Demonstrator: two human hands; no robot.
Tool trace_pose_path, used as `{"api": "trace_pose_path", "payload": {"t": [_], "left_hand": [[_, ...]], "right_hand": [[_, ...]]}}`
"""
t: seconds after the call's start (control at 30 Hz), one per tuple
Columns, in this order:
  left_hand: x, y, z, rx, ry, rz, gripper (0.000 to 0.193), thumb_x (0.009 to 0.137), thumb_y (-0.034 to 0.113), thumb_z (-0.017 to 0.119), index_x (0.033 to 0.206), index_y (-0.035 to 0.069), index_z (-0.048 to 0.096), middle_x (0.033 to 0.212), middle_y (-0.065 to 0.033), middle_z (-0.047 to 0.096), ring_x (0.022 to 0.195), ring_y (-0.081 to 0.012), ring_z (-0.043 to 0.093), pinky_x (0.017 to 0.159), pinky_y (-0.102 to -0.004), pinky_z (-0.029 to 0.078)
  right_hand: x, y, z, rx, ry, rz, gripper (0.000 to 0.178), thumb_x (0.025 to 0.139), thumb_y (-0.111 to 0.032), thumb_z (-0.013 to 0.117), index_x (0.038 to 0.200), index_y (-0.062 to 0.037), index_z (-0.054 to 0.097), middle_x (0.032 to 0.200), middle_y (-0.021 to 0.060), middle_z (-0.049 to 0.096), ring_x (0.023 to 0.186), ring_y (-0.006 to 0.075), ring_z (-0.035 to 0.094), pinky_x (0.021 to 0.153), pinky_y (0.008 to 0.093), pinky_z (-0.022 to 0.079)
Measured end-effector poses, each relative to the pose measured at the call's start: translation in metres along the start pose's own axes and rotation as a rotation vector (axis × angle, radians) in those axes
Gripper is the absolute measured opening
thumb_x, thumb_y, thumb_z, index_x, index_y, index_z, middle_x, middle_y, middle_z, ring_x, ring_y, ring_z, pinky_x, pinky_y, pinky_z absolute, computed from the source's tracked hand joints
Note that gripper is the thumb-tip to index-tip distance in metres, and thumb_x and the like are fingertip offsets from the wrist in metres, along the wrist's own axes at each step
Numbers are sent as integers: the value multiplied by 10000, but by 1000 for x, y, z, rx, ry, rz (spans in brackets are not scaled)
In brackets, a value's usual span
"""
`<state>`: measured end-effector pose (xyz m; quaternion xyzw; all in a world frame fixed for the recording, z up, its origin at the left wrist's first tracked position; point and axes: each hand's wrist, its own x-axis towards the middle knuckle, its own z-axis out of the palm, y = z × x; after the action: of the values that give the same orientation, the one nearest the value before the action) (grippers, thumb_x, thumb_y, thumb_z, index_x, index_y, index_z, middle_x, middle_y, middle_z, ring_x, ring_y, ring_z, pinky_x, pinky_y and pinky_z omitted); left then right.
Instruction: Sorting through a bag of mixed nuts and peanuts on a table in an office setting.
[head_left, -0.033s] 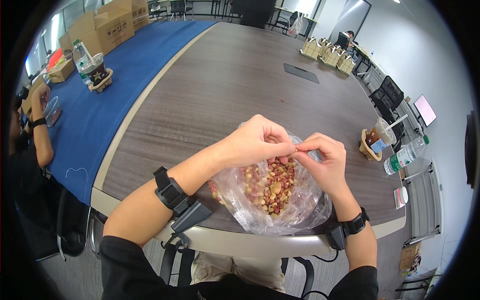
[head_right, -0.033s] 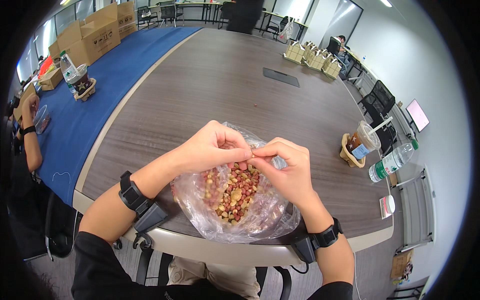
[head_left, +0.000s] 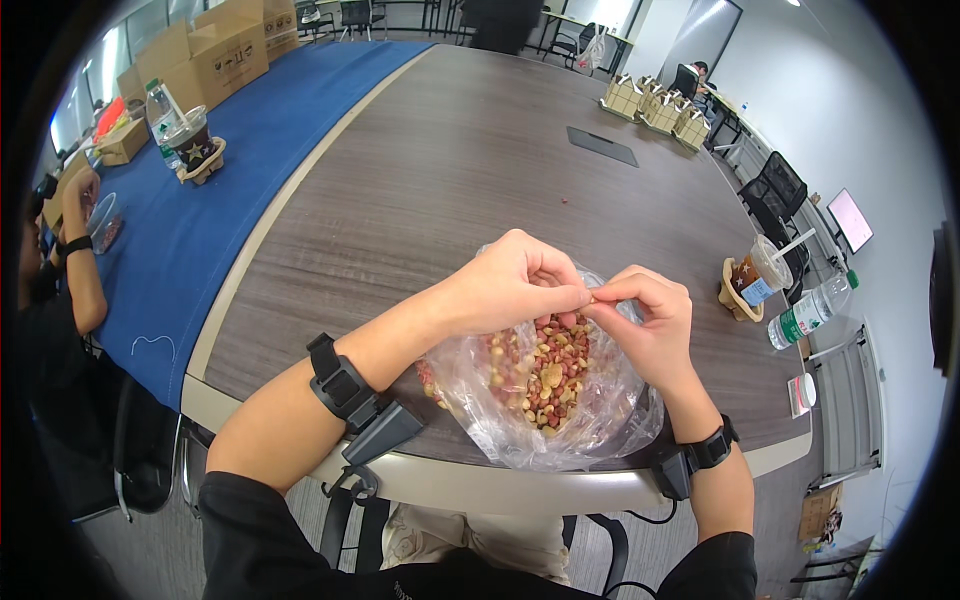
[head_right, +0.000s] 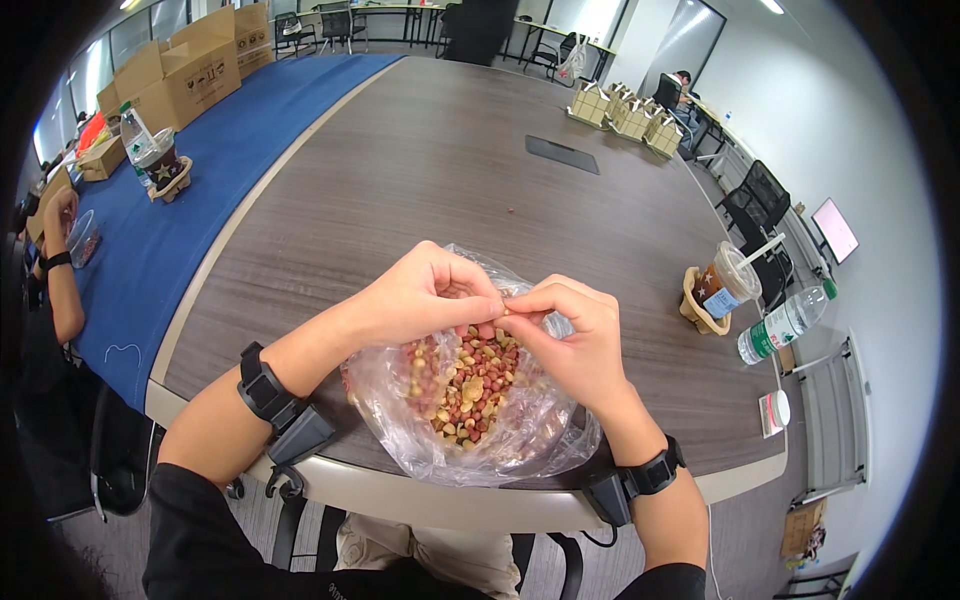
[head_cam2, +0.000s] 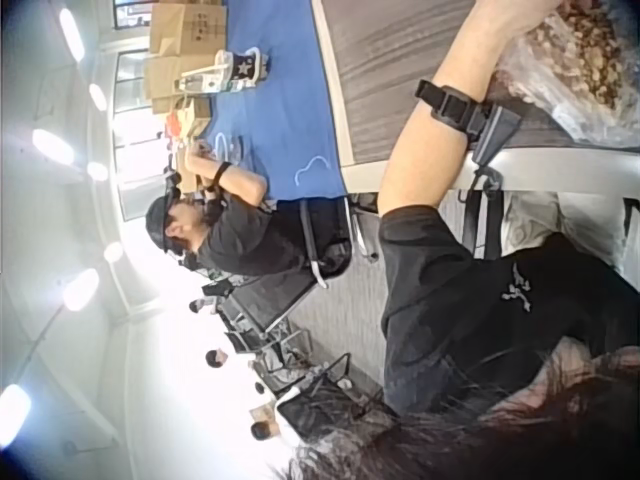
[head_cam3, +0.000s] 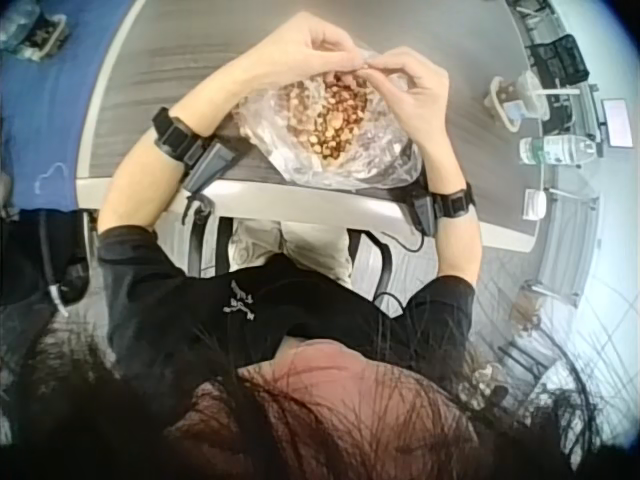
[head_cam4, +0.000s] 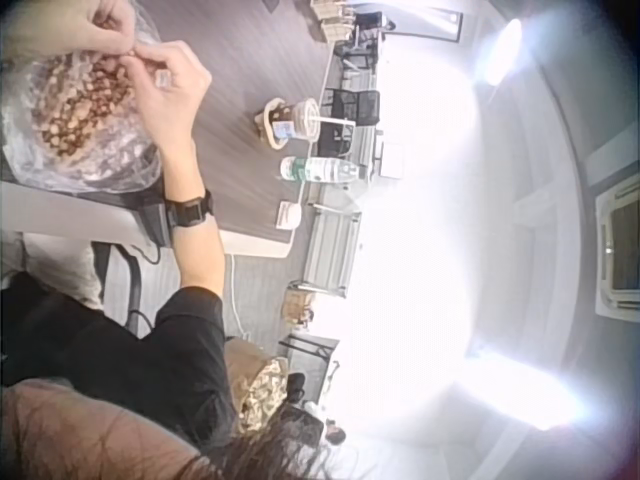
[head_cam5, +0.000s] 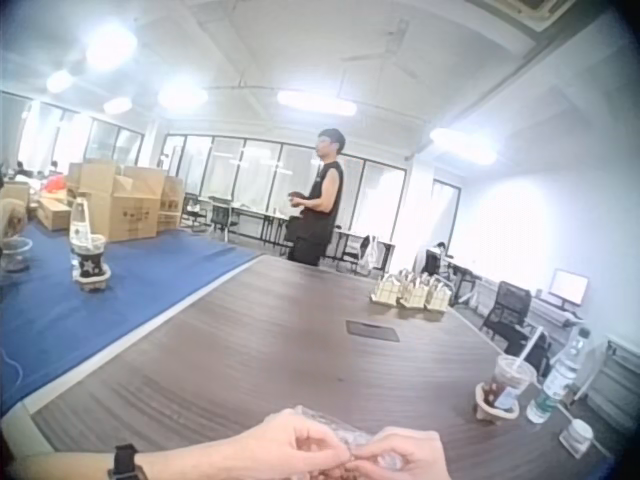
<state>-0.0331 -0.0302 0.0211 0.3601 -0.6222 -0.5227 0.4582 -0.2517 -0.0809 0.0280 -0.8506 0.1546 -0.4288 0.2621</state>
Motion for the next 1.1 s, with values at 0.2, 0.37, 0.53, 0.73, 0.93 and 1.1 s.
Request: {"api": "trace_pose_path", "payload": {"t": [0.2,0.37,0.53,0.73,0.93,1.1], "left_hand": [[1,0,1,-12,-4,-1,145,949,102,708,982,-29,761,859,-70,746,793,-99,686,743,-240,545],[0,2,1,-3,5,-15,152,952,111,708,990,-28,759,846,-68,741,784,-98,683,733,-238,542],[0,1,1,-15,-2,-12,157,958,123,703,987,-21,760,841,-67,740,777,-96,681,718,-235,536],[1,0,0,5,-1,-24,156,963,136,696,986,-3,763,838,-51,738,773,-83,676,694,-224,523],[2,-7,-2,-5,-2,-2,159,965,135,695,985,-12,751,831,-47,730,769,-83,676,690,-227,532],[4,-10,0,6,-17,49,160,973,133,686,983,-18,737,816,-54,717,751,-86,675,659,-239,551]], "right_hand": [[-1,2,0,-13,10,12,149,772,23,834,892,-2,749,810,71,727,704,131,670,658,252,519],[0,0,0,-34,8,20,164,774,19,835,910,-3,747,816,68,725,696,122,669,656,248,518],[0,1,1,-31,7,18,159,776,12,837,905,-4,745,813,66,723,689,119,668,648,247,515],[0,1,0,-47,16,25,150,782,11,833,901,-3,743,805,65,718,679,118,663,638,247,510],[0,1,2,-41,24,34,137,788,20,825,889,3,735,795,65,711,667,118,655,631,245,505],[-2,2,4,-43,30,85,153,784,24,829,872,-3,707,781,64,700,672,113,652,637,244,501]]}}
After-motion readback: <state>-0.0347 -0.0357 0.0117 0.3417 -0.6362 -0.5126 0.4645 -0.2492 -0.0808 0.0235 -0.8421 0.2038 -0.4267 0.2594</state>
